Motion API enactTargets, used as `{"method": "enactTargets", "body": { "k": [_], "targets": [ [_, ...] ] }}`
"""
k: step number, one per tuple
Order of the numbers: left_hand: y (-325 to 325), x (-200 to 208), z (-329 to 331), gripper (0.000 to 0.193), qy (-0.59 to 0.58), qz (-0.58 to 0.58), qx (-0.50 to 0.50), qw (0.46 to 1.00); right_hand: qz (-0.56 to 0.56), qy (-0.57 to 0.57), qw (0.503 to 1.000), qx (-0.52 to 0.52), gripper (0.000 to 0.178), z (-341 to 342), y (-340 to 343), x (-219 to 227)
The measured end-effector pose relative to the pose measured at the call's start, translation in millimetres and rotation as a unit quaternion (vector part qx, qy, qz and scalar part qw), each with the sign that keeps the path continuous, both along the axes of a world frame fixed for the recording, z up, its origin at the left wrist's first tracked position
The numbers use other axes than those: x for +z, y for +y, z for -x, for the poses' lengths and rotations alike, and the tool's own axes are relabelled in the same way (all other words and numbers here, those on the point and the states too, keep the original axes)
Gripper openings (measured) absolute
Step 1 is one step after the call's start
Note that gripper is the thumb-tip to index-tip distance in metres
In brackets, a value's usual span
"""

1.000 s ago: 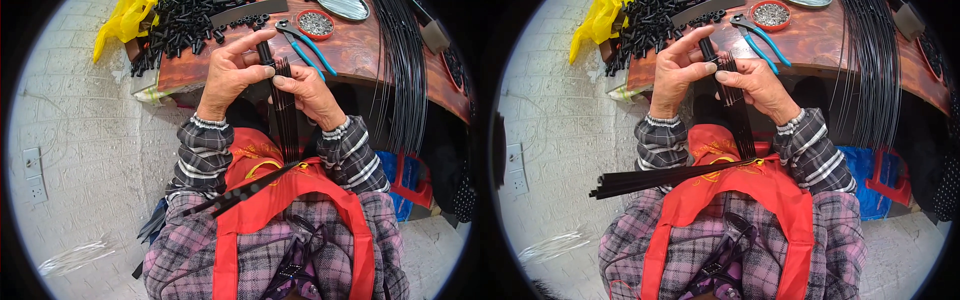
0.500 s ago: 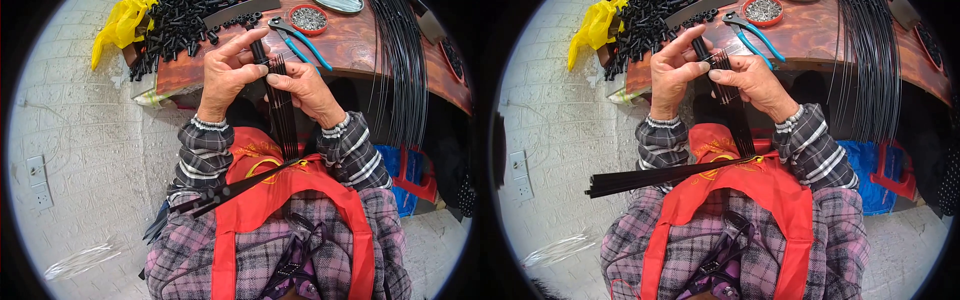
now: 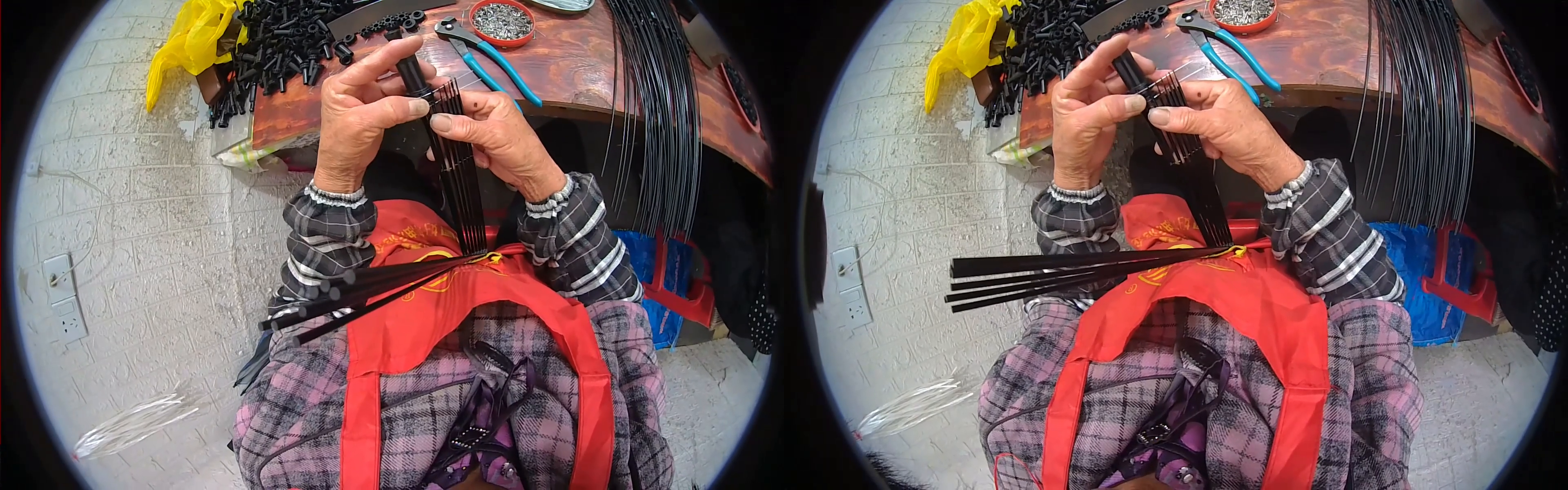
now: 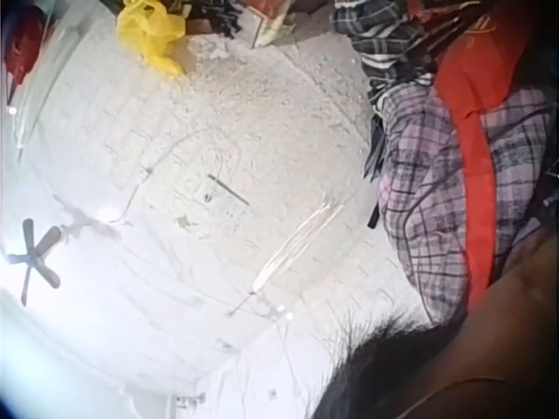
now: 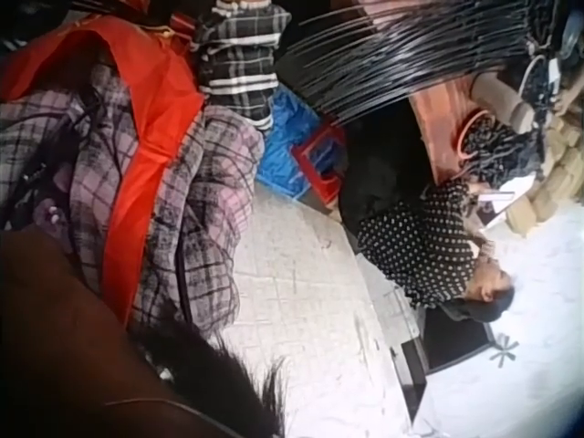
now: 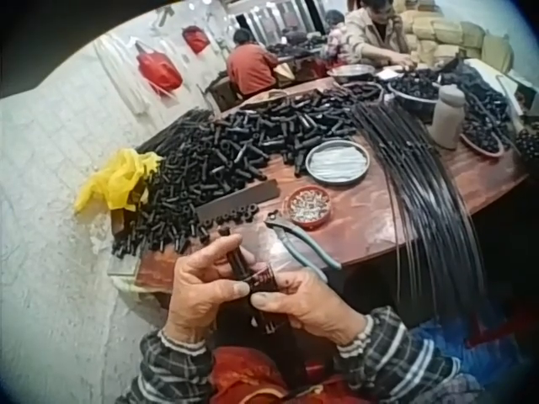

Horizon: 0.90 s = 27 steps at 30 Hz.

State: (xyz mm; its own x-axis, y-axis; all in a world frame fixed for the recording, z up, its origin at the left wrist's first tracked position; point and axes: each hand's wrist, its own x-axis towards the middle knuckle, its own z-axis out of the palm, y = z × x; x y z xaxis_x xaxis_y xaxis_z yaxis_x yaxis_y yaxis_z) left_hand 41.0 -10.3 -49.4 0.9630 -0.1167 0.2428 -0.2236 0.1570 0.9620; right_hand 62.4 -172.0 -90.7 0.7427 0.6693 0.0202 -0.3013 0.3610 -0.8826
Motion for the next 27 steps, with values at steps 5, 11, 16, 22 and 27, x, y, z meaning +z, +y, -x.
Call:
{"method": "enactTargets", "body": {
  "k": [5, 11, 16, 22, 27],
  "targets": [
    [12, -7, -7, 0.053, -0.002, 0.012, -0.047, 0.999, 0.005, -0.011, 1.0, 0.011, 0.024, -3, 1, -7],
    [19, -9, -13, 0.057, -0.015, -0.022, -0.103, 0.994, 0.005, -0.016, 1.0, 0.024, 0.028, -4, 0, -8],
    [17, -13, -15, 0.054, -0.021, 0.022, -0.12, 0.992, -0.003, -0.022, 0.999, 0.028, 0.028, -3, 0, -3],
    [16, -17, -17, 0.054, -0.031, 0.07, -0.144, 0.987, -0.002, -0.023, 0.999, 0.031, 0.028, -4, -1, -1],
    [18, -12, -14, 0.054, -0.035, 0.02, -0.114, 0.993, -0.003, -0.022, 0.999, 0.027, 0.028, -1, 1, -1]
  ]
}}
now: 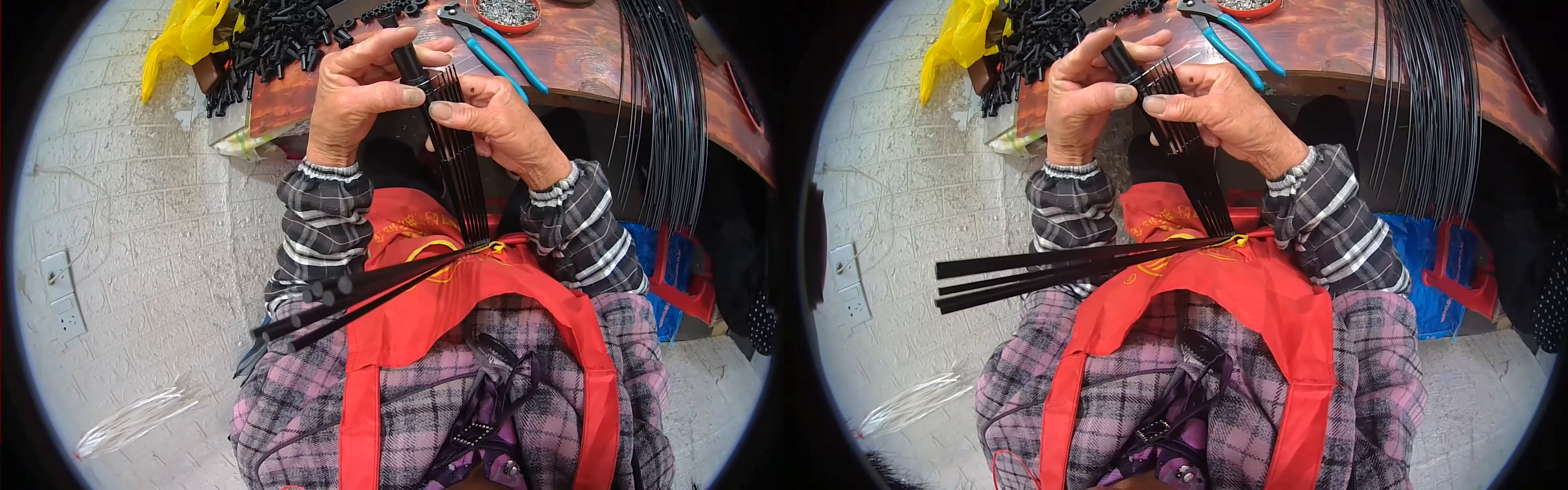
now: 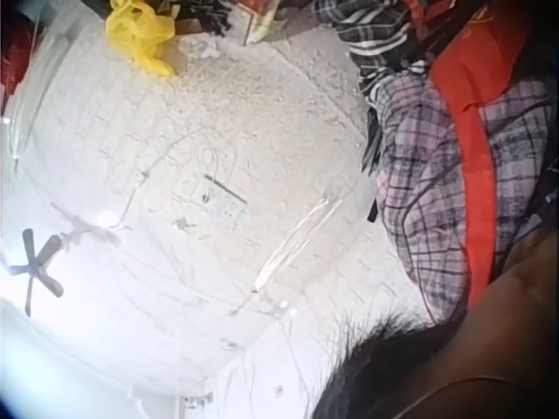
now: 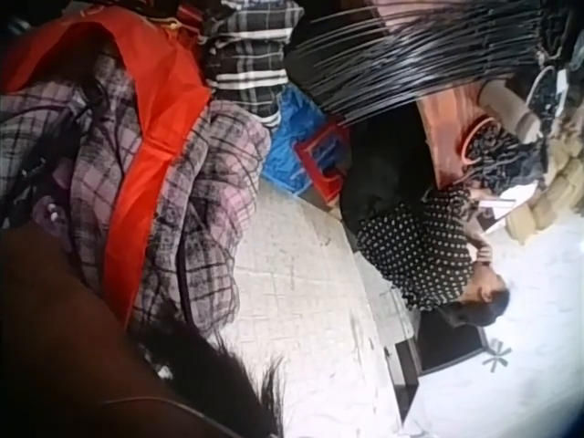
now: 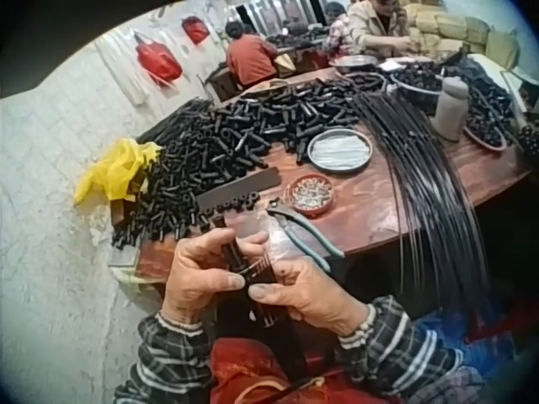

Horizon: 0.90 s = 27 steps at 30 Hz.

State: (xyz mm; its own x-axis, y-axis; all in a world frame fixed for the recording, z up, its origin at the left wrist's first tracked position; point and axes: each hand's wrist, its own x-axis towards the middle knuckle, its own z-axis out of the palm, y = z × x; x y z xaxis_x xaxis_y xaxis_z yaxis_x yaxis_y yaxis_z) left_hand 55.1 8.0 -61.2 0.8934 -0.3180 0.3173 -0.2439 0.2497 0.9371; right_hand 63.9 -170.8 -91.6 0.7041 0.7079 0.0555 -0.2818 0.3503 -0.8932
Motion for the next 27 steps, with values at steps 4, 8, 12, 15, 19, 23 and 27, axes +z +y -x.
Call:
{"method": "enactTargets", "body": {
  "k": [4, 8, 12, 15, 19, 23, 27],
  "targets": [
    [-1, 1, -1, 0.055, 0.014, 0.003, -0.014, 1.0, 0.005, 0.004, 1.0, 0.013, 0.027, 0, -3, 0],
    [1, 1, 2, 0.056, -0.002, 0.004, -0.019, 1.0, -0.007, -0.014, 1.0, 0.009, 0.028, 1, -2, -1],
    [-1, -6, 5, 0.059, -0.036, 0.048, -0.035, 0.998, -0.017, -0.01, 0.999, 0.026, 0.027, 2, 1, -6],
    [-3, -13, 9, 0.061, -0.029, 0.103, -0.03, 0.994, 0.002, -0.021, 0.999, 0.031, 0.026, 2, 3, -6],
    [-1, -14, 11, 0.06, -0.02, 0.101, -0.015, 0.995, 0.01, -0.032, 0.999, 0.014, 0.026, 5, 3, -5],
    [5, -9, 1, 0.058, -0.016, 0.045, -0.043, 0.998, 0.019, -0.03, 0.999, 0.0, 0.026, 4, 2, -6],
    [2, -11, -4, 0.058, -0.018, 0.044, -0.069, 0.996, -0.005, -0.01, 1.0, 0.016, 0.025, 0, 2, -7]
  ]
}}
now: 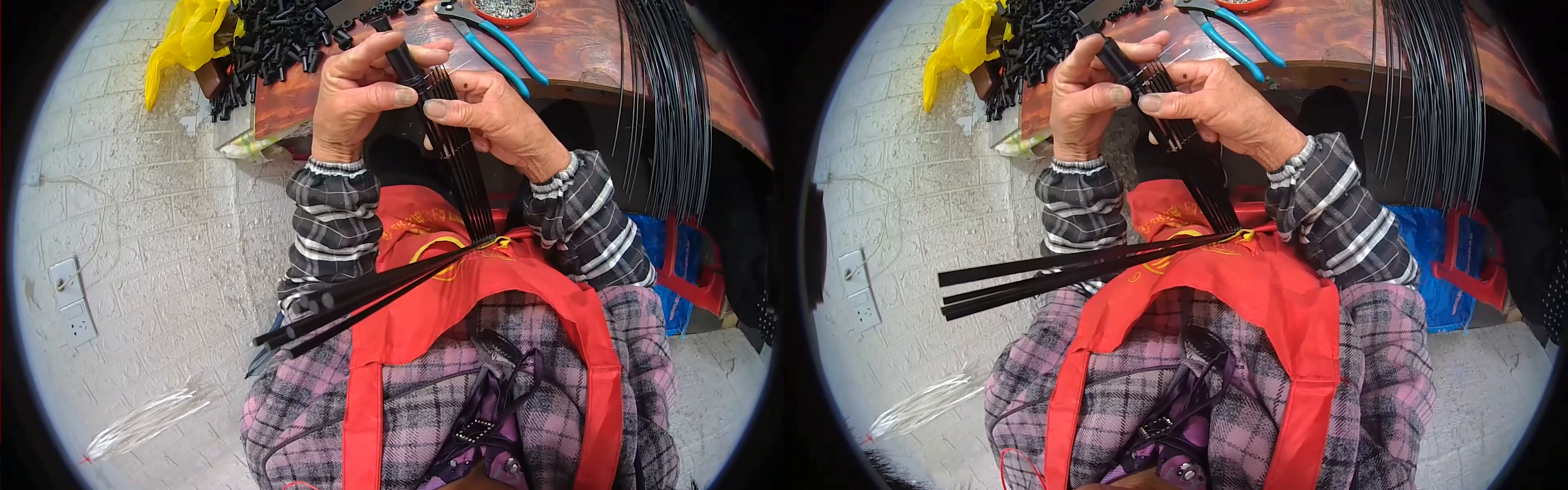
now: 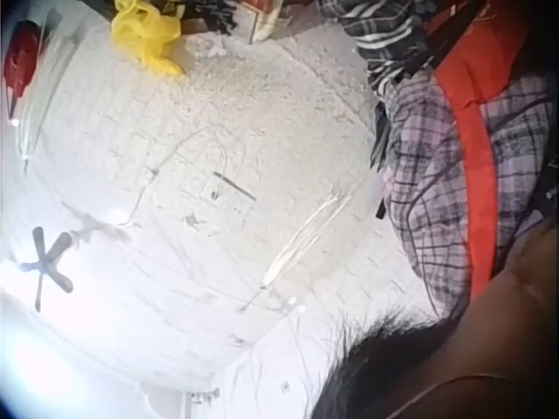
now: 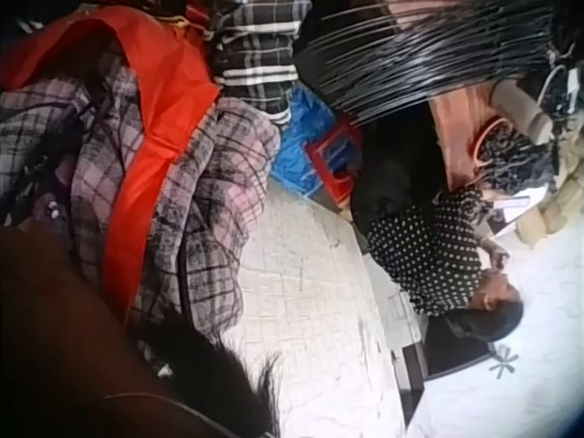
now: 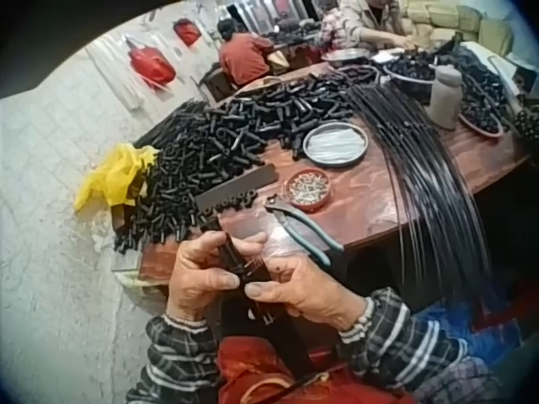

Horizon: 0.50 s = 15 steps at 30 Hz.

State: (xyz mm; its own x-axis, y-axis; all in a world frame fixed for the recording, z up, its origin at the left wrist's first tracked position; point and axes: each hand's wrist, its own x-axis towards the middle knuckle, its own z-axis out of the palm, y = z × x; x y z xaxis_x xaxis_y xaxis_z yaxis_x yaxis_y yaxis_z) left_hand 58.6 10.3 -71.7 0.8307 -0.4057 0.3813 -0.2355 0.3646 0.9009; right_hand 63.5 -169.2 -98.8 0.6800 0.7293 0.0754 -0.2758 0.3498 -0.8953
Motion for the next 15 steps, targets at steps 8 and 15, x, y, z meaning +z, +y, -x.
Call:
{"method": "enactTargets", "body": {
  "k": [8, 15],
  "targets": [
    [-8, -10, 4, 0.057, 0.019, 0.028, 0.053, 0.998, 0.024, -0.003, 0.999, -0.027, 0.026, -3, -1, -6],
    [-16, -7, 8, 0.064, 0.049, 0.059, 0.055, 0.996, 0.03, 0.027, 0.999, -0.018, 0.023, -6, -2, 4]
  ]
}}
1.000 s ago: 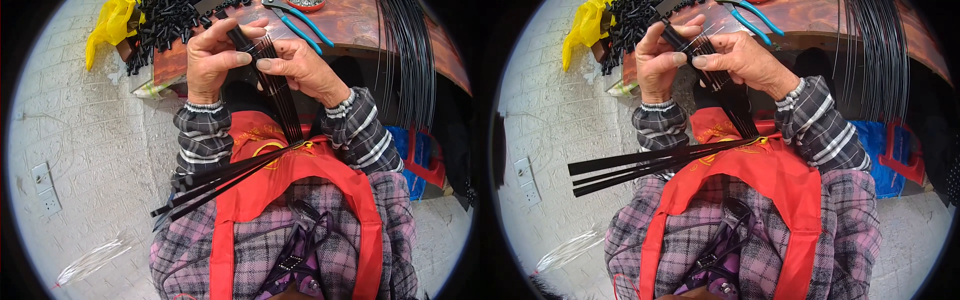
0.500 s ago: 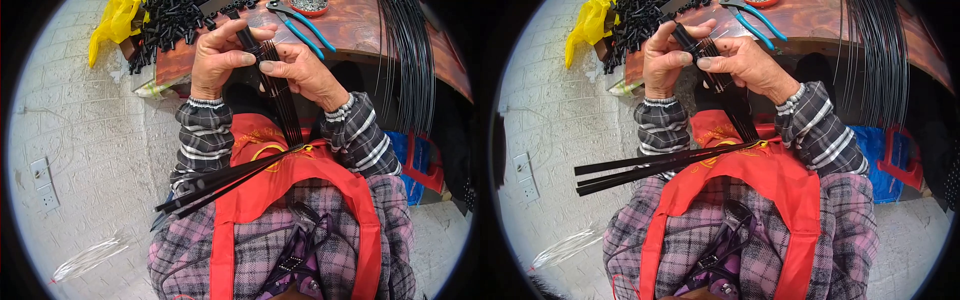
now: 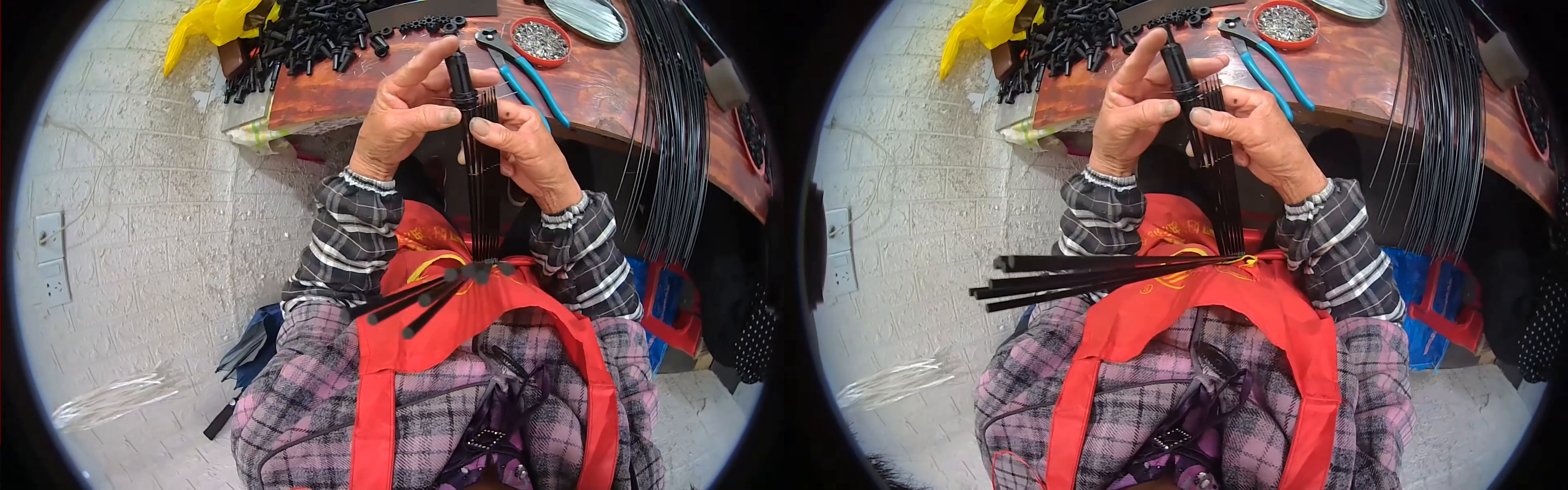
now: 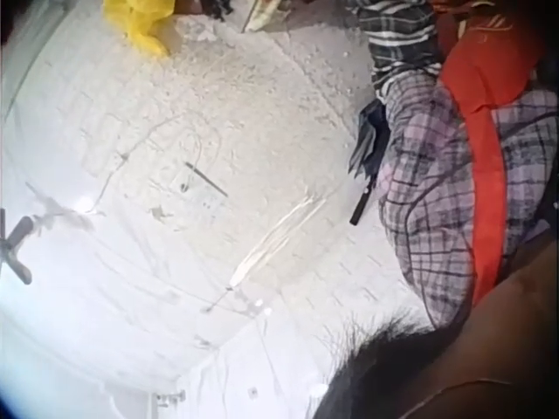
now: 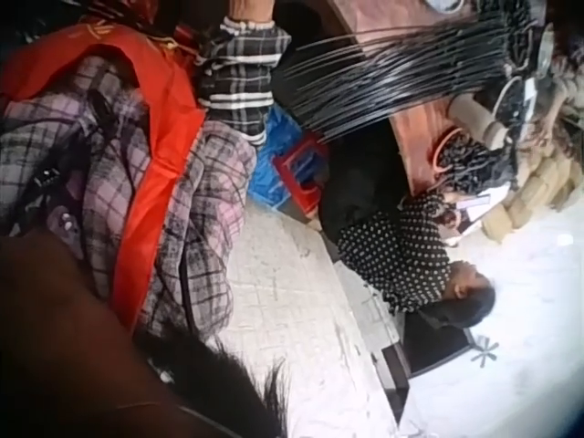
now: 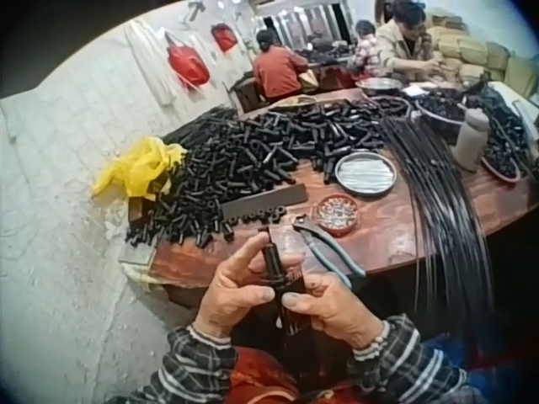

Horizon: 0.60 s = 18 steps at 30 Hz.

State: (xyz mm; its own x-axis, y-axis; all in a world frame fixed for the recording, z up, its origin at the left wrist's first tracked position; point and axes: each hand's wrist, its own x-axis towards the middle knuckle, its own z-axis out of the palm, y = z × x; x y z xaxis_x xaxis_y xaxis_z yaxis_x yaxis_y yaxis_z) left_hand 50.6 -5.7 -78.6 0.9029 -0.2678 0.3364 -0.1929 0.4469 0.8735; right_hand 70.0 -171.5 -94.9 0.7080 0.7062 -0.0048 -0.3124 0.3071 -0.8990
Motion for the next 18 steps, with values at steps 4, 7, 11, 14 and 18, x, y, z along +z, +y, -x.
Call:
{"method": "enactTargets", "body": {
  "k": [4, 7, 11, 14, 18],
  "targets": [
    [3, 5, -2, 0.063, 0.01, -0.015, -0.004, 1.0, -0.006, 0.006, 1.0, -0.002, 0.022, -2, 0, 2],
    [3, 6, -4, 0.062, 0.012, -0.027, -0.004, 1.0, -0.015, 0.015, 1.0, 0.011, 0.022, -4, 1, 3],
    [0, 2, -1, 0.057, -0.001, -0.041, 0.047, 0.998, -0.017, 0.017, 1.0, -0.001, 0.022, -3, 1, 4],
    [-6, 8, 12, 0.051, -0.001, -0.066, 0.197, 0.978, -0.009, 0.015, 1.0, -0.008, 0.021, -5, -1, 1],
    [0, 40, 45, 0.05, -0.048, 0.029, 0.27, 0.961, -0.002, 0.004, 1.0, -0.021, 0.02, -2, -3, 1]
  ]
}}
